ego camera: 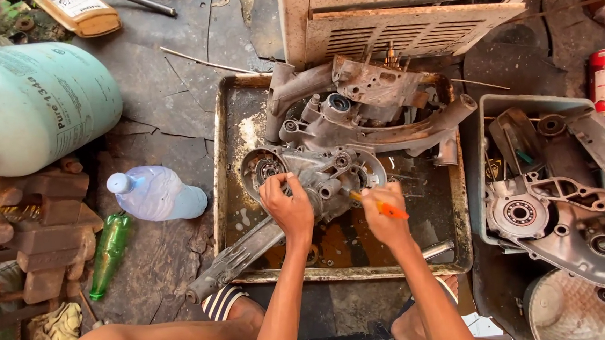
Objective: Cleaning the internal recesses and bearings of a disassembled motorcycle engine casing using a small brush.
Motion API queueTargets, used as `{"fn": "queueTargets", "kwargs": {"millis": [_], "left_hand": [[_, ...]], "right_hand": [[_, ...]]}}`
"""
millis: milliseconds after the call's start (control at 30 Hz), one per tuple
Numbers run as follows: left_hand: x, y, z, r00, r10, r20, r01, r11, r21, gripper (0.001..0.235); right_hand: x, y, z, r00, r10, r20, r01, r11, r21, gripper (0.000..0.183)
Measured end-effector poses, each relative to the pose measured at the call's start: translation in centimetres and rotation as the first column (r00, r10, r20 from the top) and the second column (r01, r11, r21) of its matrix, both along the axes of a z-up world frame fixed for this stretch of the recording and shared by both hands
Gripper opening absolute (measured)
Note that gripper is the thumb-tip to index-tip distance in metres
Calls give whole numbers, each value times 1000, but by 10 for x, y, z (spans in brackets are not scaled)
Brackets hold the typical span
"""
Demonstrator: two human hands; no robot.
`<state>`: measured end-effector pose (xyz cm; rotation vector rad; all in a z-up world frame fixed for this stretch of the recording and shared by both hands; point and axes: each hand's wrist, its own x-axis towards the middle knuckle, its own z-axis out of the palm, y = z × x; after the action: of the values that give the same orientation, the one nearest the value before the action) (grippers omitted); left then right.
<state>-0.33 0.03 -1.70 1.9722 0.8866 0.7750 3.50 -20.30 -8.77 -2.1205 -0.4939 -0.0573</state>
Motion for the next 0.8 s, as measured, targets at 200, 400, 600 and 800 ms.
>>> {"fn": "queueTargets", "kwargs": {"millis": [200, 400, 600, 800], "left_hand": [[2, 1, 6, 1000, -7, 16, 8, 1000, -12, 16], [1, 3, 5, 1000, -8, 24, 8, 1000, -19, 18], [0, 5, 5, 1000, -14, 25, 15, 999, -28, 18], [-1, 3, 7, 1000, -13, 26, 14, 999, -40, 18]], "right_hand": [[2, 11, 49, 998, -62, 28, 63, 997, -46, 51], [13, 13, 60, 996, -92, -12, 91, 994, -63, 53], [12, 16, 53, 985, -89, -150, 67, 988, -142, 53], [13, 5, 30, 964, -192, -184, 175, 979, -105, 52]]}}
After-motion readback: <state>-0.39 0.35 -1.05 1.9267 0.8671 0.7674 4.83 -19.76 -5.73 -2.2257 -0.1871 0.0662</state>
